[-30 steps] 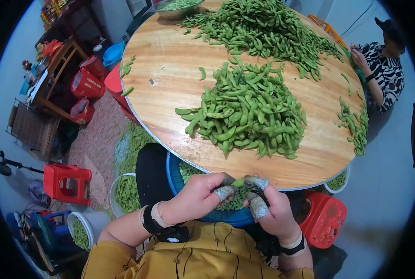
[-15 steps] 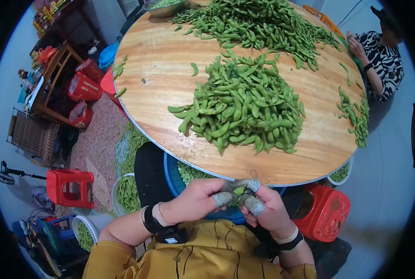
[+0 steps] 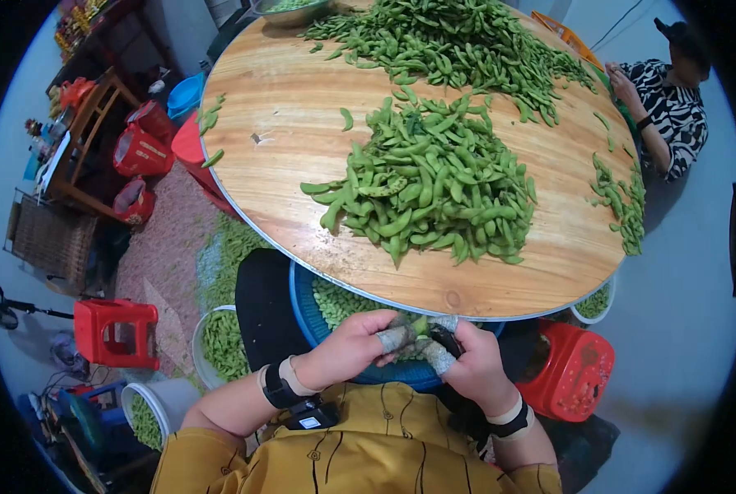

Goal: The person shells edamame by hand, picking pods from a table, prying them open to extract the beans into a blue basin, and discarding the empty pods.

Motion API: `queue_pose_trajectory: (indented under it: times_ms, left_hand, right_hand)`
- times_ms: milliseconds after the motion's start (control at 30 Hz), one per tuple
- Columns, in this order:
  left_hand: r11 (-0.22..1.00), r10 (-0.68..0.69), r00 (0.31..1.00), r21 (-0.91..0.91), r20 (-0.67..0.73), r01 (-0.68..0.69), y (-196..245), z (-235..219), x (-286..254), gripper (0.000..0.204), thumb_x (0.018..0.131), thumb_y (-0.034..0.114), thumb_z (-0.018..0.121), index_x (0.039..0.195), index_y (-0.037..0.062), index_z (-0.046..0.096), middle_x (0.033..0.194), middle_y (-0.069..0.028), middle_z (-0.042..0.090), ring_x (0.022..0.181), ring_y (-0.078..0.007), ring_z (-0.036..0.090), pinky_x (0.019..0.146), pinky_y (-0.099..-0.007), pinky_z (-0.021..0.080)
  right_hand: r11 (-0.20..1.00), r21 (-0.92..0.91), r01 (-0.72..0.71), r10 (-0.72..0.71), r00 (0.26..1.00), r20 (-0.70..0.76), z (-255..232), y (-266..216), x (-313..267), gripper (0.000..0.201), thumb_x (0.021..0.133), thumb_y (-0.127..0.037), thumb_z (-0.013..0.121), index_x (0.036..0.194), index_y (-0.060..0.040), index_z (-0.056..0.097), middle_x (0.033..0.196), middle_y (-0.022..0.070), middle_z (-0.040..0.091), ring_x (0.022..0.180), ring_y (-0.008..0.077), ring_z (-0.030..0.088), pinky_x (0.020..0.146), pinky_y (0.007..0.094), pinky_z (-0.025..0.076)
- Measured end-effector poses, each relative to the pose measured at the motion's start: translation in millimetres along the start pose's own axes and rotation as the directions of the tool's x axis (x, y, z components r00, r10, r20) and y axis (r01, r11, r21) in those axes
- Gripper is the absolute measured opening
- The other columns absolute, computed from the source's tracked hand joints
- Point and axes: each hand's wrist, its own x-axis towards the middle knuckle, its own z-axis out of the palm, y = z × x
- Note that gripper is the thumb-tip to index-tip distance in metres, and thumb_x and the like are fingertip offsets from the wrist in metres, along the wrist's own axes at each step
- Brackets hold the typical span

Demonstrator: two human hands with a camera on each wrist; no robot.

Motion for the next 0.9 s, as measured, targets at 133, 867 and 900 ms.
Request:
queue_pose_trajectory:
  times_ms: [133,867,900]
  left_hand:
    - [0.998,0.016,0.996,0.062,-0.085,-0.011,13,-14,-20,0.022,0.095,0.021,0.052,0.086,0.0031,0.059,0.067,0.0026,0.051,0.06,-0.0059,0.044,0.055,-0.0206,0.036]
    - [0.941,0.172,0.984,0.306,-0.055,-0.147,32,2,-16,0.019,0.093,0.013,0.055,0.107,0.0008,0.059,0.089,-0.005,0.065,0.073,-0.0122,0.059,0.065,-0.0261,0.048]
    - [0.998,-0.026,0.998,0.057,0.049,0.023,35,8,-9,0.019,0.094,0.013,0.053,0.108,0.001,0.058,0.088,-0.0036,0.064,0.071,-0.0098,0.058,0.063,-0.0236,0.047]
  right_hand:
    - [0.892,-0.434,0.13,-0.044,0.978,0.203,-11,-12,3,0.024,0.078,-0.018,0.07,0.097,-0.0033,0.063,0.078,0.0144,0.064,0.069,0.0316,0.064,0.062,0.0369,0.051]
    - [0.864,0.382,-0.326,0.351,0.936,0.006,-14,-40,28,0.022,0.084,-0.002,0.062,0.105,-0.0009,0.056,0.084,0.0025,0.062,0.06,0.0079,0.053,0.053,0.0243,0.045]
    - [0.797,0.475,-0.374,0.381,0.92,0.086,-14,-41,24,0.02,0.086,-0.001,0.06,0.106,-0.0011,0.056,0.085,0.0011,0.061,0.059,0.0056,0.051,0.051,0.0214,0.043]
